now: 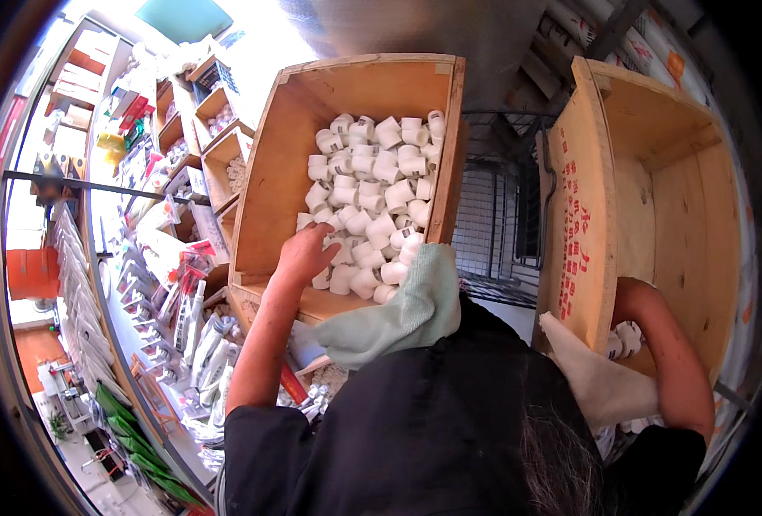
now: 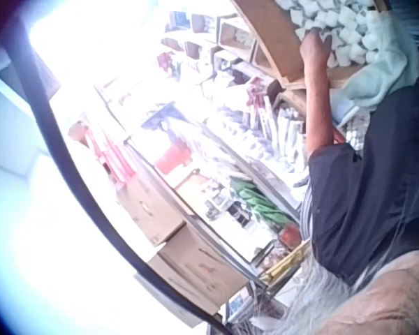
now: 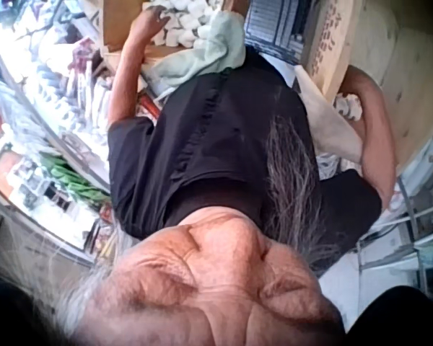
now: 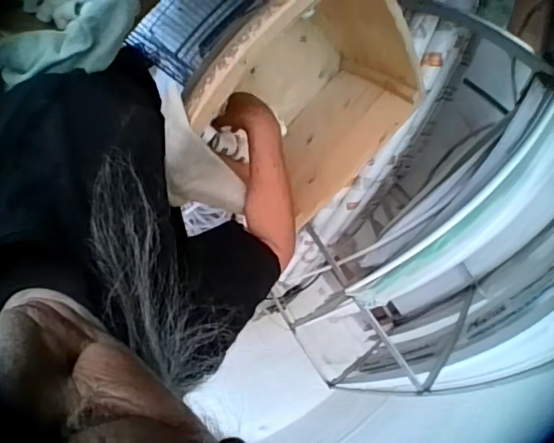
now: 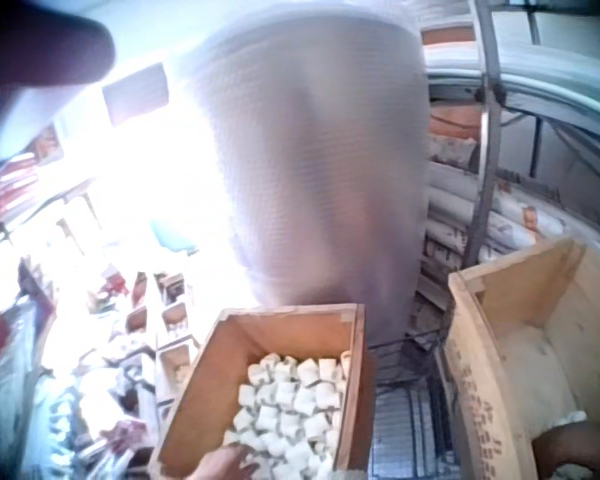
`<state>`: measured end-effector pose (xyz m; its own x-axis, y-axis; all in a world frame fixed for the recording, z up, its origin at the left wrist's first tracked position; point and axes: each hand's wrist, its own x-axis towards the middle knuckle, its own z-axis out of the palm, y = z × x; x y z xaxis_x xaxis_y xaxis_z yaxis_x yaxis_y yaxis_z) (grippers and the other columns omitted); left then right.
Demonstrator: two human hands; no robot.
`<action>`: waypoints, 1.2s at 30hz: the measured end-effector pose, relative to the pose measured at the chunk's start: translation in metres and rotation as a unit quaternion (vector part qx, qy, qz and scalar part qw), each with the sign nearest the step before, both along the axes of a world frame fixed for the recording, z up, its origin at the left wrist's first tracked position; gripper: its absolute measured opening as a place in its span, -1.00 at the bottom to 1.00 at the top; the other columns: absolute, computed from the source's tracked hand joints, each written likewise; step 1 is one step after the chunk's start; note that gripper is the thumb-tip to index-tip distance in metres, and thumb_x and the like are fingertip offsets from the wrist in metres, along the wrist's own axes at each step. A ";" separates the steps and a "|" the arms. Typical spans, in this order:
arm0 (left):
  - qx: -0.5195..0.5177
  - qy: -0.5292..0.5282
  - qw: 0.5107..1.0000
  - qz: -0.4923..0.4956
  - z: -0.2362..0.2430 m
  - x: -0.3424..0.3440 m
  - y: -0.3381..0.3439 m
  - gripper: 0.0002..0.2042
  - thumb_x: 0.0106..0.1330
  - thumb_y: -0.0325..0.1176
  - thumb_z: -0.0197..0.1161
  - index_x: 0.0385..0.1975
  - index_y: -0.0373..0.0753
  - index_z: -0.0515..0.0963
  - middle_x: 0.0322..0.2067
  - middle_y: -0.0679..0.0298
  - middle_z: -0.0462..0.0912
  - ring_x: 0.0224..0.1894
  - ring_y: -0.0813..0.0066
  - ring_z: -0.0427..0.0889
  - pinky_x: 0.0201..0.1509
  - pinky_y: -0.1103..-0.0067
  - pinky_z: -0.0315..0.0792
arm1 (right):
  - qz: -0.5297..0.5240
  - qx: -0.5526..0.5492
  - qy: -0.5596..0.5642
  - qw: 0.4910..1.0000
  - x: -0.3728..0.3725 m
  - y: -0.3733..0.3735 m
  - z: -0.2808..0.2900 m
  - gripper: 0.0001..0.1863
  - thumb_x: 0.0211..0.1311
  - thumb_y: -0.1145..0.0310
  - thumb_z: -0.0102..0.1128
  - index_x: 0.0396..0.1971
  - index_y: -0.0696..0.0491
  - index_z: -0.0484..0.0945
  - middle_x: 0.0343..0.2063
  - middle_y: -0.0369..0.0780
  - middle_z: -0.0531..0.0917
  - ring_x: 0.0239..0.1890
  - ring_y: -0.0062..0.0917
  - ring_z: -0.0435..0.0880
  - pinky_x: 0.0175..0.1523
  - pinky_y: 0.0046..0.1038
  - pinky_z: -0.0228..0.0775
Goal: The person repeatedly picks small white cylindrical objects from a wooden crate and transfers them into a second wooden crate. The person uses a light green cloth to handle the items, wiping them before placing them in the destination crate. The task continues throughout the clip with a repetitive pick-and-place motion.
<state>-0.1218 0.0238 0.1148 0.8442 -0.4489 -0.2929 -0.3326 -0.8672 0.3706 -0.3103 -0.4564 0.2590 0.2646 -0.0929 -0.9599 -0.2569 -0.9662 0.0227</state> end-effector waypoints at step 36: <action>-0.526 -0.059 0.826 -0.194 0.176 -0.104 -0.189 -0.27 0.01 -0.29 0.45 0.20 -0.34 0.27 0.01 -0.02 0.40 0.01 -0.02 0.51 0.01 0.30 0.48 | -0.166 0.293 -0.568 0.751 -0.006 0.097 0.107 -0.49 -0.21 0.53 0.38 -0.12 0.15 0.50 -0.22 -0.24 0.58 -0.26 -0.55 0.60 -0.11 -0.53 0.47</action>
